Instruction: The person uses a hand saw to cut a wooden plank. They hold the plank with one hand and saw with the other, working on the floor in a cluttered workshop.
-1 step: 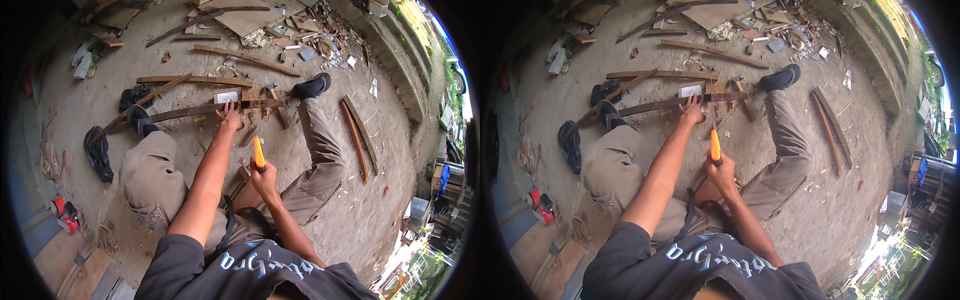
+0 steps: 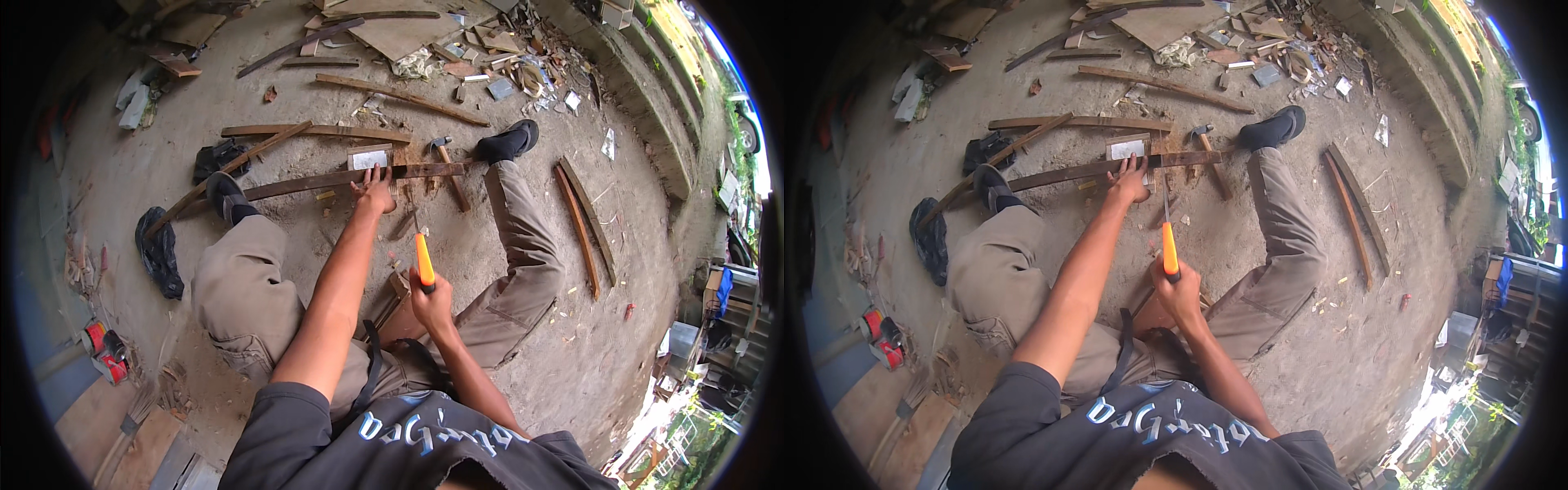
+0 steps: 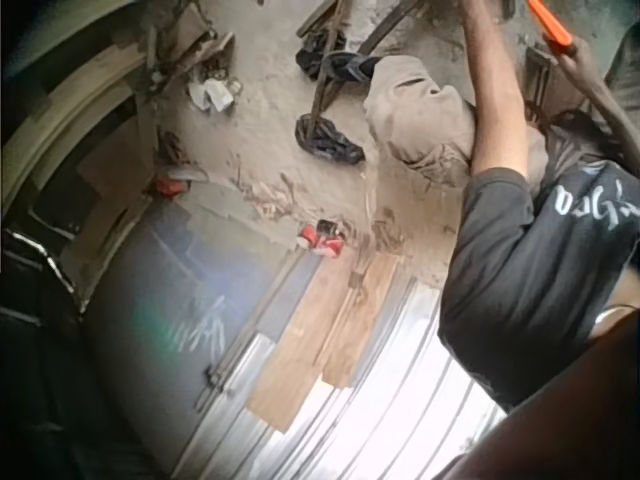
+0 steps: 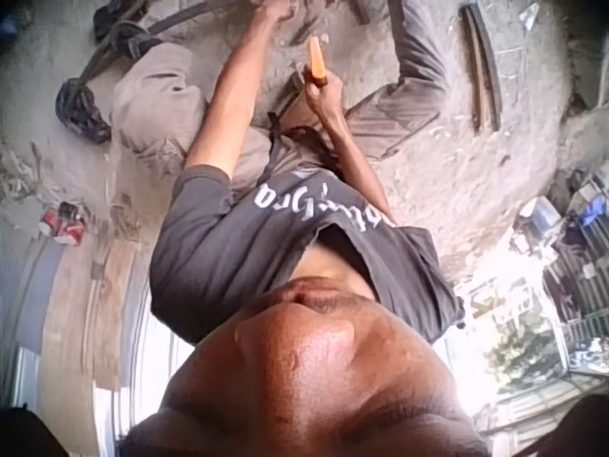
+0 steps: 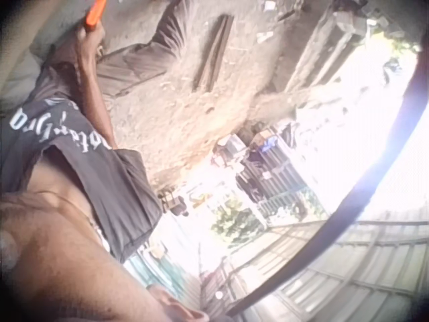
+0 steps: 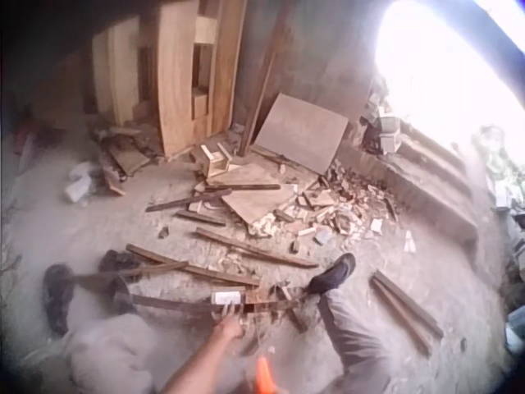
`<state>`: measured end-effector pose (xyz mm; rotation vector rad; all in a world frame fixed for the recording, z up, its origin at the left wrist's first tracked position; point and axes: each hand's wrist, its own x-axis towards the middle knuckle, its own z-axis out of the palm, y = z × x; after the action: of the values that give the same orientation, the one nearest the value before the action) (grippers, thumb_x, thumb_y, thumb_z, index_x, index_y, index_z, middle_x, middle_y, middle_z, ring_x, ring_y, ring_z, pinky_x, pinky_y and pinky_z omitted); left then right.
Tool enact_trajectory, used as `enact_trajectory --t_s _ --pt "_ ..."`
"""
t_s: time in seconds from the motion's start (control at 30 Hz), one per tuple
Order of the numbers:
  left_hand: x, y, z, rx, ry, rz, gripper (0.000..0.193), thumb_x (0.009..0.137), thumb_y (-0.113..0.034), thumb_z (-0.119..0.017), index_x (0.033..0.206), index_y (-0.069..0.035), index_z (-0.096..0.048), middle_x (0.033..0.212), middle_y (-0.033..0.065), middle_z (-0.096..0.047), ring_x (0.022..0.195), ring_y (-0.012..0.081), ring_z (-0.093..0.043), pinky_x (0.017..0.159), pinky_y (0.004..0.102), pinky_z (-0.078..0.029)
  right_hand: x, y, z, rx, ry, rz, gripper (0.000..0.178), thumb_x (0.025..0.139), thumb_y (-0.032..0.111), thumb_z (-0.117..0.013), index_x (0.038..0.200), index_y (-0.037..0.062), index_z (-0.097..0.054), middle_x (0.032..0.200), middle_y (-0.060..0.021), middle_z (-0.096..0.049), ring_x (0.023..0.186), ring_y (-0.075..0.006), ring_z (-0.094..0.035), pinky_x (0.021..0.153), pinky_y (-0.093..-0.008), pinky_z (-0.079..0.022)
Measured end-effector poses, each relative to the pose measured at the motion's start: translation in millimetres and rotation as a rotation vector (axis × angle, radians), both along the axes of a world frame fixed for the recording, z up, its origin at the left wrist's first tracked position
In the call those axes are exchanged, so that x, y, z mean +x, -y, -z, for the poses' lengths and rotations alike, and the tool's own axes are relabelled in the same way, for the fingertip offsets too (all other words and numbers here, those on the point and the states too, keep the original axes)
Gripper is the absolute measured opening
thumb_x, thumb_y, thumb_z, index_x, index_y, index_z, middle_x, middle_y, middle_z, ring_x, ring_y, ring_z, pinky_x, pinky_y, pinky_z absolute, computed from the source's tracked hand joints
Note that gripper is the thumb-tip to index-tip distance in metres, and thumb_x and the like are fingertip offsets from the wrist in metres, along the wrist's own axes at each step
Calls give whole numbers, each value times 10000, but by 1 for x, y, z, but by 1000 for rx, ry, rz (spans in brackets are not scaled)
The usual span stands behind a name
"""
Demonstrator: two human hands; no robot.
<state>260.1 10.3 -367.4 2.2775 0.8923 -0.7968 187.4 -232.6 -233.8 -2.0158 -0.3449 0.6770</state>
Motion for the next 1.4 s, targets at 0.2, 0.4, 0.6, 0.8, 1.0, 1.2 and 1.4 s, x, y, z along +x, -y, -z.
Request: enact_trajectory --t_s 0.2,0.4,0.6,0.8,1.0,1.2,1.4 --pt "13 -36 10 -142 -163 47 970 799 -331 -573 1563 -272 23 1625 63 128 1500 331 22 1149 642 -145 -33 43 -20 54 50 19 204 923 154 -646 829 -24 -615 569 -39 -514 592 -57 -460 532 -303 -410" --pt "21 -11 -6 -67 -57 53 921 831 -311 -579 1566 -281 -24 1631 60 97 1504 306 3 1147 631 -173 39 -40 10 89 49 119 407 946 272 -638 693 -26 -524 539 14 -405 542 -77 -363 471 -333 -322" --pt "15 -20 -6 -95 -135 19 936 836 -292 -591 1564 -301 -3 1630 47 108 1505 299 6 1143 639 -157 -24 34 -27 14 17 15 202 912 146 -648 800 -21 -634 564 -36 -531 580 -49 -484 516 -303 -408" --pt "16 -3 -11 -12 -32 39 949 784 -303 -610 1567 -269 -77 1639 45 40 1507 272 -50 1167 595 -151 46 -40 26 122 79 100 297 920 204 -648 767 -44 -590 524 -50 -469 542 -75 -436 481 -336 -384" --pt "0 -24 11 -73 43 31 950 781 -380 -642 1562 -290 -109 1638 53 35 1505 289 -40 1146 642 -164 62 -61 55 104 135 47 297 910 206 -636 757 -45 -599 523 -89 -484 522 -90 -453 504 -353 -410" --pt "-1 -25 15 -67 45 47 853 829 -403 -626 1539 -280 -170 1626 90 6 1493 311 -60 1127 654 -186 58 -53 63 53 46 -3 317 904 259 -662 789 -33 -620 562 -118 -528 556 -111 -496 555 -349 -446" --pt "15 -55 11 34 481 -373 421 857 -396 -644 1095 -48 -640 1258 253 -561 1175 428 -527 934 495 -447 66 -61 39 3 48 6 412 884 361 -691 794 -34 -614 584 -130 -559 560 -141 -523 562 -358 -452"
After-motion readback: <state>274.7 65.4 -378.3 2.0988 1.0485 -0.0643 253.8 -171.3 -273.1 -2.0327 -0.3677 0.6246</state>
